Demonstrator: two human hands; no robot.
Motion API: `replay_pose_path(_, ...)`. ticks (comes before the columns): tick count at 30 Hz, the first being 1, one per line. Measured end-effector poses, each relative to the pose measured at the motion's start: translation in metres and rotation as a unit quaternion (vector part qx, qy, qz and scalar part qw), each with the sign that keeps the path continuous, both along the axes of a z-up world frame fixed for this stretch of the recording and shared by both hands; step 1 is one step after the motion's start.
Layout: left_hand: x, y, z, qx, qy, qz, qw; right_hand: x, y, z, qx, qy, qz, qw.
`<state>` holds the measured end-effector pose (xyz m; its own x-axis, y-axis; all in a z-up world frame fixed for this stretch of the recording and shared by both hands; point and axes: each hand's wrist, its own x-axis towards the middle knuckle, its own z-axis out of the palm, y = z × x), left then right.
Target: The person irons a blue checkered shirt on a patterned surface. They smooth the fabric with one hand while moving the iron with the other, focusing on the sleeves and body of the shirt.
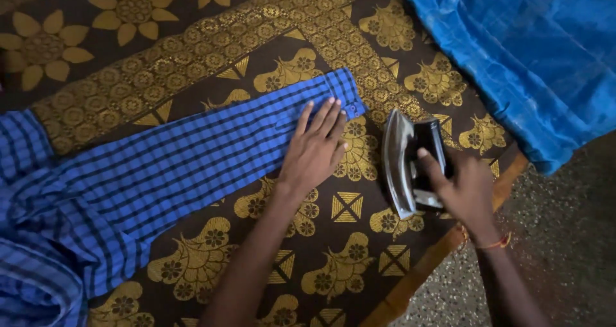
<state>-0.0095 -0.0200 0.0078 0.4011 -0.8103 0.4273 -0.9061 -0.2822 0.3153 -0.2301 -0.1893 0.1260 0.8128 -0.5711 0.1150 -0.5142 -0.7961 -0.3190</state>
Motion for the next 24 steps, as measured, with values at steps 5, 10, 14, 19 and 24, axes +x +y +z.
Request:
replay_pose_path(5,0.008,-0.004,0.008,-0.033,-0.02,0.024,0.999,0.026,-0.038,0.008,-0.06,0.047,-0.004,0.997)
replay_pose_path(10,0.01,-0.016,0.01,0.051,0.009,0.004,0.999,0.081,-0.075,0.022,-0.053,-0.018,0.09,0.994)
replay_pose_path(14,0.008,-0.02,0.002,0.002,0.006,0.023,1.0,0.152,-0.101,0.02,-0.117,0.05,0.126,0.984)
replay_pose_path(19,0.018,-0.013,0.005,0.005,0.021,0.121,0.992,0.241,-0.099,0.008,-0.037,0.036,0.131,0.99)
replay_pose_path(24,0.018,0.002,0.007,0.026,0.028,0.149,0.988,0.307,-0.08,-0.017,-0.047,0.071,0.135,0.987)
